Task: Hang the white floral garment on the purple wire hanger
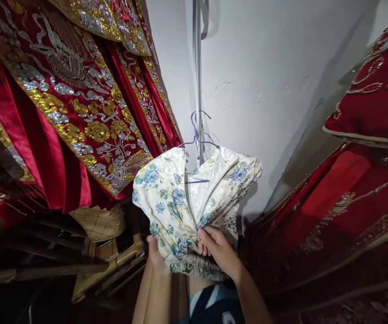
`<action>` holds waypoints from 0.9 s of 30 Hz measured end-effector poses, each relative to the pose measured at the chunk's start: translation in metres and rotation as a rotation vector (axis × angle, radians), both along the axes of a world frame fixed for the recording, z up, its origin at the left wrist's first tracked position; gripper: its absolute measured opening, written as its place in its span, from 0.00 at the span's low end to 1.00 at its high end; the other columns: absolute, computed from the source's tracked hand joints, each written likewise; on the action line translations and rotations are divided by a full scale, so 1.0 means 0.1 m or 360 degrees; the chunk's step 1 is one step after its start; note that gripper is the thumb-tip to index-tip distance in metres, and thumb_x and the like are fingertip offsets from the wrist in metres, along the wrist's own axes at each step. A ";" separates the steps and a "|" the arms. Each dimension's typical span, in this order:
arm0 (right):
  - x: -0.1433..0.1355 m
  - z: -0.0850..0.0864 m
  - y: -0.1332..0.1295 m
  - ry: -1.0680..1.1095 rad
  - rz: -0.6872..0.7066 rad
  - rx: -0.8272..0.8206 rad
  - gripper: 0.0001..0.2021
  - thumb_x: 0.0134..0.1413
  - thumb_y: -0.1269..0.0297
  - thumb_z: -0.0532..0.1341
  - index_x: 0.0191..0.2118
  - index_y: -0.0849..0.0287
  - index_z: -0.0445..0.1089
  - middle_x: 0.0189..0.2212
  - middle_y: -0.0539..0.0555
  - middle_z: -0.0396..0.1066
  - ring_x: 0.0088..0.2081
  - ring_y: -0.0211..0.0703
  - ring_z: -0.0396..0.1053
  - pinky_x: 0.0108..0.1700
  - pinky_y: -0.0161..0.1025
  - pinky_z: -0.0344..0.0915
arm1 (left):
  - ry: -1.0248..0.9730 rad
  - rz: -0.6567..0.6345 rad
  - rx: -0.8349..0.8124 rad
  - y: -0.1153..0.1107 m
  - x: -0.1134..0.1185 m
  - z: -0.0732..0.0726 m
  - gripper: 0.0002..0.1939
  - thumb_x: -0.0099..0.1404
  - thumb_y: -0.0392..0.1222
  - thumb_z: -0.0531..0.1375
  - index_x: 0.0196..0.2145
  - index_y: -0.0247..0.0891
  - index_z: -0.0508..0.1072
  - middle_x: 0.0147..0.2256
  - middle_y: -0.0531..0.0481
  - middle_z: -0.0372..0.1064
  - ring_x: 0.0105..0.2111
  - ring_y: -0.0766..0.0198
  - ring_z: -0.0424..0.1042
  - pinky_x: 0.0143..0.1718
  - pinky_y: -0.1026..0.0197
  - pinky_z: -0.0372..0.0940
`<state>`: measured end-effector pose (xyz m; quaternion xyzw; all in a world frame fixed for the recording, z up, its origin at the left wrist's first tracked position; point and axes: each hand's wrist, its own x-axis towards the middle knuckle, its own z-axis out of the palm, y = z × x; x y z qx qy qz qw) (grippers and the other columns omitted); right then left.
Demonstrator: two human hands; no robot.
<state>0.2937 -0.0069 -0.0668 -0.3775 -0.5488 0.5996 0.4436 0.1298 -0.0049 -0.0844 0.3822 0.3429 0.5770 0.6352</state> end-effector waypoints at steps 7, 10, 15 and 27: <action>-0.14 -0.10 0.03 0.0026 0.0033 -0.0054 0.26 0.60 0.36 0.54 0.30 0.58 0.64 0.19 0.50 0.69 0.21 0.36 0.61 0.25 0.34 0.55 | -0.0316 0.0376 -0.0320 0.01 -0.03 -0.05 0.42 0.51 0.43 0.73 0.63 0.42 0.65 0.51 0.41 0.75 0.53 0.45 0.73 0.56 0.48 0.67; -0.04 -0.13 0.03 0.0040 0.0070 -0.0031 0.23 0.61 0.41 0.57 0.32 0.59 0.65 0.20 0.49 0.70 0.21 0.34 0.60 0.26 0.33 0.55 | -0.0421 0.0311 -0.0375 -0.02 0.09 -0.01 0.44 0.50 0.41 0.74 0.63 0.40 0.64 0.52 0.39 0.74 0.53 0.44 0.74 0.57 0.47 0.67; 0.08 -0.08 0.00 0.0059 -0.0192 0.0024 0.24 0.61 0.41 0.57 0.27 0.59 0.65 0.17 0.51 0.69 0.20 0.35 0.61 0.24 0.33 0.54 | -0.0353 0.0225 -0.0406 0.00 0.16 -0.01 0.36 0.54 0.43 0.72 0.60 0.39 0.68 0.51 0.39 0.74 0.52 0.45 0.74 0.55 0.48 0.67; 0.07 -0.01 0.04 -0.0016 -0.0309 -0.0054 0.18 0.55 0.51 0.60 0.23 0.60 0.69 0.14 0.51 0.68 0.17 0.34 0.58 0.22 0.33 0.51 | 0.0860 0.1277 0.0707 -0.06 0.61 -0.40 0.15 0.60 0.38 0.64 0.46 0.40 0.71 0.46 0.44 0.68 0.51 0.55 0.69 0.56 0.52 0.63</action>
